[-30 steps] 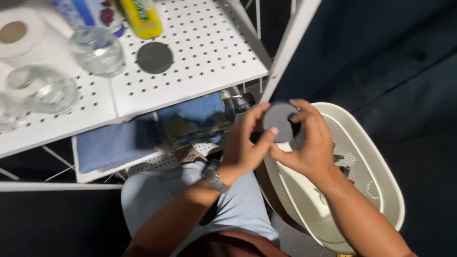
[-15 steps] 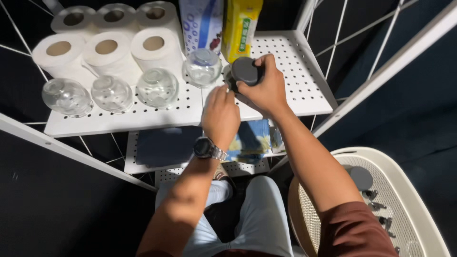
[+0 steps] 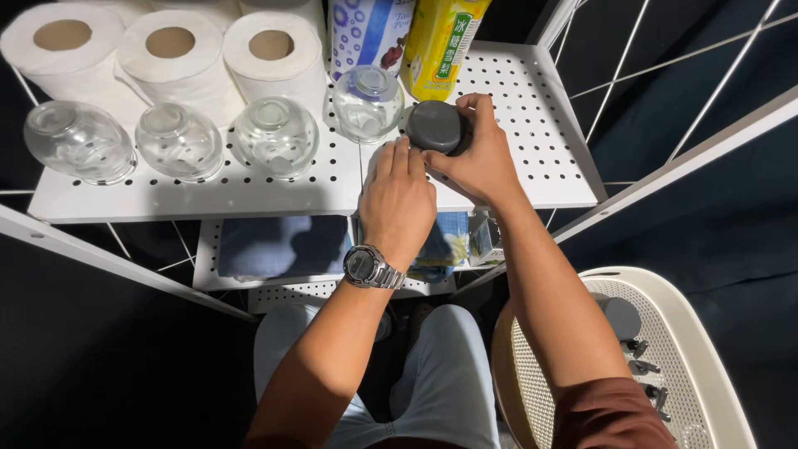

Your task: The person organizes a white perforated shelf by placing clear glass jars, dark circular lids, and clear pump bottles from a white basket onto the shelf. The person arranges the jars in a row, stacks the lids, and lines up the pump bottles next to existing items.

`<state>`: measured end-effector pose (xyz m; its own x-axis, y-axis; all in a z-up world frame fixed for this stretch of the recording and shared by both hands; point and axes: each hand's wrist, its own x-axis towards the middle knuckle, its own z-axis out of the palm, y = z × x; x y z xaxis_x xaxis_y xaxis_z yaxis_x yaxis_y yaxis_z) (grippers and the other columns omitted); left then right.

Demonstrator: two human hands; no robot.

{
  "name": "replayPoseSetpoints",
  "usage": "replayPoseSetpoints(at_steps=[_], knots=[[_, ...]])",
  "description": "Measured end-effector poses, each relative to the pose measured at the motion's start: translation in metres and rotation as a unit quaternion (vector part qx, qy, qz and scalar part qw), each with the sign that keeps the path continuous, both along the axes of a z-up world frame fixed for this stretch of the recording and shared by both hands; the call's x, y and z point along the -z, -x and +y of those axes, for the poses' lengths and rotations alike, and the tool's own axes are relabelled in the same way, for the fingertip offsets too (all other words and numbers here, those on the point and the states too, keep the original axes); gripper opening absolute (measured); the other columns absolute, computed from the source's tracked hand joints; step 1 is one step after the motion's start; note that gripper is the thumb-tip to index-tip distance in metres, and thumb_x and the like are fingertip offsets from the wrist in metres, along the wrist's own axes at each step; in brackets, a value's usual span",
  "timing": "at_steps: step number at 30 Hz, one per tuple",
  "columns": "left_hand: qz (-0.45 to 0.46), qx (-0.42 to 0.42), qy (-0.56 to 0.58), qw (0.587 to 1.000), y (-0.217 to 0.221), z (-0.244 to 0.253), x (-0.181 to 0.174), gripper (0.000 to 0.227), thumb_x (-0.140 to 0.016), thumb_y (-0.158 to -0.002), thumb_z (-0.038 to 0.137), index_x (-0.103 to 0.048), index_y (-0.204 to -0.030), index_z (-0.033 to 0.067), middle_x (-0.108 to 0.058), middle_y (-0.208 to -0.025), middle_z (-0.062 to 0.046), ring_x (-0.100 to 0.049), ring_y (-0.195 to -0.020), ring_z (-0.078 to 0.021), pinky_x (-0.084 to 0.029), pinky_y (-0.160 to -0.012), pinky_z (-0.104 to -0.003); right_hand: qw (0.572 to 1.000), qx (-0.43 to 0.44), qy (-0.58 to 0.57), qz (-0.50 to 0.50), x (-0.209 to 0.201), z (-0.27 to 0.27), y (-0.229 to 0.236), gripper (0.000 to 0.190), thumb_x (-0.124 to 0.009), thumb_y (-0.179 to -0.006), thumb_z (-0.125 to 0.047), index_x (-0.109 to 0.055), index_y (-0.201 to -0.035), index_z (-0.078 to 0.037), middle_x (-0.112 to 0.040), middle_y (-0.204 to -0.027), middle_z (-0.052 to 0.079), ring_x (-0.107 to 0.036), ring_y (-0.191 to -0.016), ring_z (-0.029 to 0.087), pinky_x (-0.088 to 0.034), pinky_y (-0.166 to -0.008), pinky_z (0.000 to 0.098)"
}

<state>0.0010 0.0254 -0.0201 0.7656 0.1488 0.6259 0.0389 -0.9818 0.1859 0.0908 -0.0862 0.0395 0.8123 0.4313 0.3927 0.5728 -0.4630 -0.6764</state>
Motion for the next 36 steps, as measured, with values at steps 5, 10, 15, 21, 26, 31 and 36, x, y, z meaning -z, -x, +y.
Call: replayPoseSetpoints(at_steps=[5,10,15,21,26,31,36], knots=[[0.005,-0.005,-0.019,1.0,0.002,0.001,-0.007,0.043,-0.061,-0.098,0.015,-0.063,-0.135,-0.0064,-0.064,-0.137,-0.027,-0.059,-0.132,-0.0368,-0.05,-0.112,-0.043,1.0,0.013,0.01,0.023,-0.003,0.0,0.002,0.078,-0.088,-0.073,-0.019,-0.041,-0.134,-0.008,-0.071,-0.129,0.026,-0.064,-0.129,0.049,-0.047,-0.111,0.0612],[-0.001,0.012,-0.012,1.0,0.002,0.002,0.001,0.045,-0.058,-0.098,0.014,-0.063,-0.139,-0.0024,-0.064,-0.14,-0.022,-0.056,-0.133,-0.036,-0.048,-0.109,-0.044,0.999,0.042,0.001,0.031,-0.001,-0.004,0.0,0.076,-0.088,-0.072,-0.018,-0.042,-0.131,-0.009,-0.072,-0.128,0.026,-0.065,-0.127,0.049,-0.048,-0.108,0.06],[-0.007,0.003,-0.022,1.0,0.002,0.003,0.001,0.045,-0.058,-0.098,0.016,-0.064,-0.14,0.0007,-0.065,-0.142,-0.019,-0.056,-0.132,-0.0355,-0.048,-0.108,-0.044,0.999,0.037,-0.009,0.032,-0.003,-0.004,0.003,0.076,-0.088,-0.071,-0.017,-0.043,-0.132,-0.008,-0.073,-0.126,0.026,-0.066,-0.125,0.048,-0.049,-0.107,0.0596],[-0.017,0.008,-0.013,1.0,0.003,0.002,0.0,0.044,-0.057,-0.098,0.014,-0.064,-0.139,0.0004,-0.066,-0.141,-0.019,-0.056,-0.131,-0.0359,-0.047,-0.106,-0.045,0.999,0.031,0.002,0.033,-0.007,-0.005,0.006,0.076,-0.087,-0.07,-0.015,-0.043,-0.132,-0.007,-0.072,-0.127,0.028,-0.066,-0.125,0.05,-0.049,-0.105,0.0598],[-0.015,0.008,-0.009,1.0,0.004,0.002,-0.002,0.043,-0.056,-0.098,0.013,-0.064,-0.138,0.0003,-0.066,-0.14,-0.019,-0.057,-0.131,-0.0357,-0.047,-0.107,-0.045,0.999,0.038,0.007,0.037,-0.01,-0.005,0.009,0.076,-0.087,-0.07,-0.016,-0.043,-0.131,-0.008,-0.072,-0.128,0.027,-0.065,-0.127,0.049,-0.049,-0.106,0.0595],[-0.012,0.008,-0.011,1.0,0.005,0.002,-0.004,0.042,-0.055,-0.099,0.014,-0.064,-0.137,0.0008,-0.066,-0.139,-0.018,-0.058,-0.13,-0.0348,-0.048,-0.106,-0.044,0.998,0.039,0.002,0.044,-0.005,-0.008,0.004,0.078,-0.088,-0.068,-0.017,-0.043,-0.13,-0.009,-0.071,-0.129,0.027,-0.065,-0.127,0.049,-0.049,-0.107,0.0601],[-0.019,0.005,-0.014,1.0,0.006,0.002,-0.006,0.04,-0.056,-0.098,0.013,-0.065,-0.135,0.0008,-0.067,-0.136,-0.018,-0.059,-0.129,-0.0343,-0.048,-0.105,-0.043,0.999,0.027,0.006,0.035,0.0,-0.007,-0.002,0.08,-0.088,-0.067,-0.017,-0.043,-0.133,-0.01,-0.072,-0.127,0.024,-0.064,-0.128,0.046,-0.048,-0.107,0.0577]])
